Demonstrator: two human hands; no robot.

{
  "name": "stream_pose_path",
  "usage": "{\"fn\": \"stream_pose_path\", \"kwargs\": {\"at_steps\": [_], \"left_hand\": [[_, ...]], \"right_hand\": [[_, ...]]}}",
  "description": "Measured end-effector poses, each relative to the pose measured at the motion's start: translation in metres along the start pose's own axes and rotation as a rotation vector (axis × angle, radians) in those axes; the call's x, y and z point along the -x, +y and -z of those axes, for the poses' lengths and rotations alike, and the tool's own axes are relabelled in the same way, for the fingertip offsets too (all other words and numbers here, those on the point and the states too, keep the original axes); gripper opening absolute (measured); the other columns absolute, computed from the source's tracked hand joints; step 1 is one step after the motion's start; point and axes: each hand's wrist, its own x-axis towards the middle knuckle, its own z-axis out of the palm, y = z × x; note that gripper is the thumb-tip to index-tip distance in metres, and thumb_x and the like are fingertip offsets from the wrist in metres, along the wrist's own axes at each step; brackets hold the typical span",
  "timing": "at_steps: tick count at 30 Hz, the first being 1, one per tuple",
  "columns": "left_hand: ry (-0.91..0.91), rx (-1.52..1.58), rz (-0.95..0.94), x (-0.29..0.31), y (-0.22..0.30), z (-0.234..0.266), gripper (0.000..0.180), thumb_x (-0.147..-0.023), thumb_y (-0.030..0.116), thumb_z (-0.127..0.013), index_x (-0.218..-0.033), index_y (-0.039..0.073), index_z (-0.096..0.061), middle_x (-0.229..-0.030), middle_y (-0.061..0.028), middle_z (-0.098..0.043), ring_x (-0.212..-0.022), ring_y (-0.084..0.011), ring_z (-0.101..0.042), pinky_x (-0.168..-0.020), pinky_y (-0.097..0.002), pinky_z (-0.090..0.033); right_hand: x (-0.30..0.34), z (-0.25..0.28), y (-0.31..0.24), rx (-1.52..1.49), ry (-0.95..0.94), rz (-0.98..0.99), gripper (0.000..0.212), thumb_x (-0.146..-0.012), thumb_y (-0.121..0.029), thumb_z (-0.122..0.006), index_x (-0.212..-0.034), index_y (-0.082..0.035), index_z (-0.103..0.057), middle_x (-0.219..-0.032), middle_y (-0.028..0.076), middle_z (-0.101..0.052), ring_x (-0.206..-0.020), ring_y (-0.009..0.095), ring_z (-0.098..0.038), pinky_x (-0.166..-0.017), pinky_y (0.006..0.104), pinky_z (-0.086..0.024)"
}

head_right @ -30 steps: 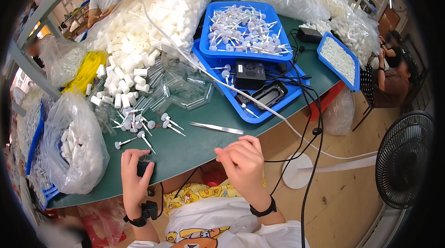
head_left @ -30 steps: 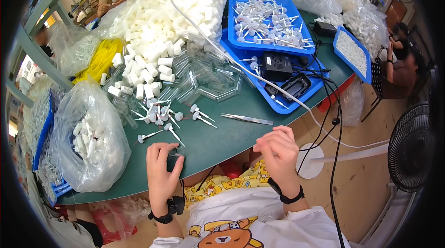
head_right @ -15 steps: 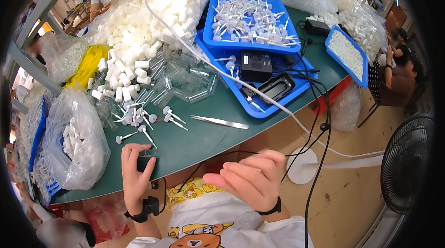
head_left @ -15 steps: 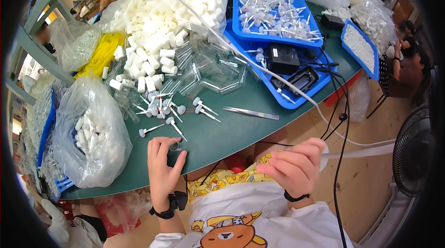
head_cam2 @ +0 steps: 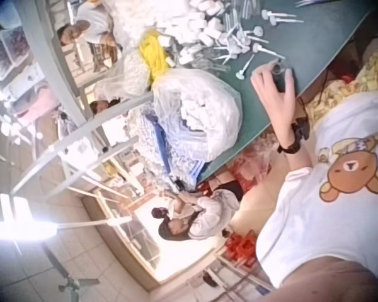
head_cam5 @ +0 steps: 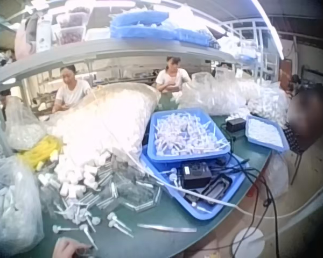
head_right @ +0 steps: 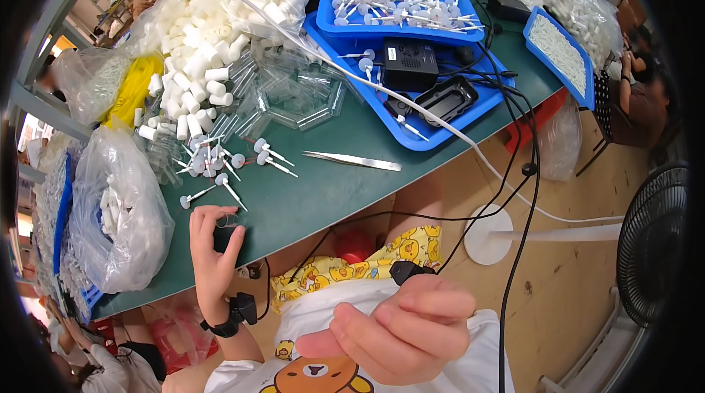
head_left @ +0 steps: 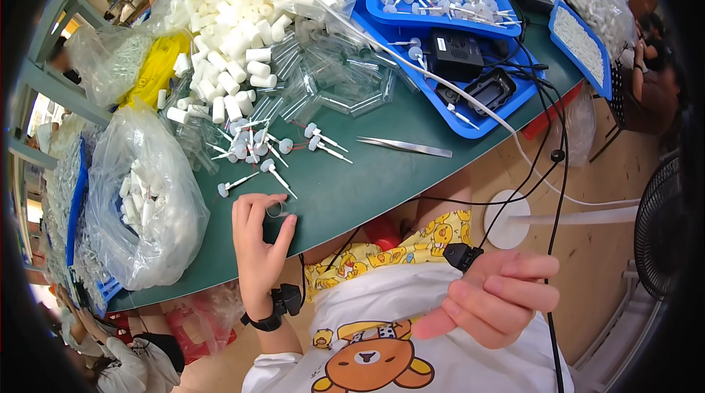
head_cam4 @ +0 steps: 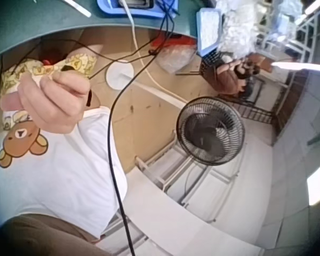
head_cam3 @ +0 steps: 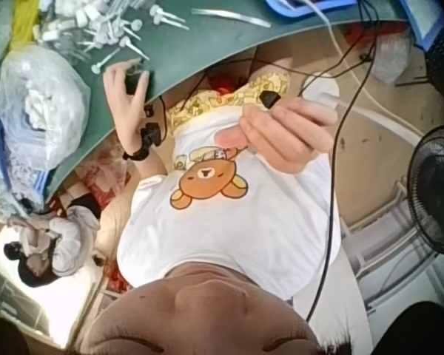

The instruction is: The person assembles small white cylindrical components by inserting a thin rod into them and then placing them into clear plastic tubes. They handle the components one at a time, repeating the process multiple times.

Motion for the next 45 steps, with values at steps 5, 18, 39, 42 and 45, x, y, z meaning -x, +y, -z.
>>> {"fn": "stream_pose_path", "kwargs": {"at_steps": [5,18,39,42,45], "left_hand": [[-0.007,-0.002,-0.005,0.000,-0.001,0.000,0.022,-0.077,0.002,-0.064,-0.098,-0.001,-0.056,-0.100,-0.0110,-0.054,-0.095,-0.0265,-0.052,-0.086,-0.0327,-0.040],[0.022,0.004,-0.020,0.000,-0.004,-0.003,0.025,-0.076,0.005,-0.068,-0.100,0.001,-0.062,-0.096,-0.0107,-0.053,-0.093,-0.0274,-0.050,-0.082,-0.0344,-0.041],[0.024,0.010,-0.015,0.001,-0.002,-0.002,0.025,-0.076,0.005,-0.068,-0.099,0.002,-0.062,-0.097,-0.0111,-0.054,-0.094,-0.0276,-0.051,-0.082,-0.0347,-0.041],[0.028,0.035,-0.020,0.000,-0.003,-0.003,0.025,-0.075,0.005,-0.069,-0.100,0.003,-0.063,-0.096,-0.0111,-0.054,-0.093,-0.0278,-0.051,-0.081,-0.0349,-0.042],[0.038,0.029,-0.031,0.000,-0.003,-0.001,0.026,-0.074,0.006,-0.070,-0.099,0.003,-0.063,-0.097,-0.0105,-0.054,-0.092,-0.0275,-0.051,-0.079,-0.0348,-0.043]], "right_hand": [[0.003,-0.002,-0.002,0.020,0.055,0.032,0.033,-0.082,-0.054,-0.066,-0.076,-0.025,-0.052,-0.078,-0.017,-0.052,-0.079,0.008,-0.039,-0.068,0.0248,-0.029],[0.005,0.002,-0.011,0.025,0.103,0.065,0.031,-0.086,-0.051,-0.063,-0.074,-0.024,-0.052,-0.082,-0.019,-0.054,-0.074,0.002,-0.040,-0.065,0.0175,-0.031],[0.005,0.004,-0.014,-0.128,0.069,-0.019,0.035,-0.086,-0.054,-0.060,-0.077,-0.020,-0.057,-0.081,-0.013,-0.058,-0.070,0.008,-0.044,-0.063,0.0226,-0.031],[-0.001,0.001,-0.011,-0.335,-0.110,-0.149,0.028,-0.088,-0.040,-0.063,-0.085,-0.013,-0.066,-0.087,-0.004,-0.065,-0.072,0.011,-0.050,-0.061,0.0259,-0.037],[-0.002,-0.006,-0.003,-0.543,-0.379,-0.298,0.023,-0.088,-0.015,-0.059,-0.103,0.000,-0.066,-0.096,0.012,-0.068,-0.077,0.020,-0.060,-0.064,0.0329,-0.045]]}}
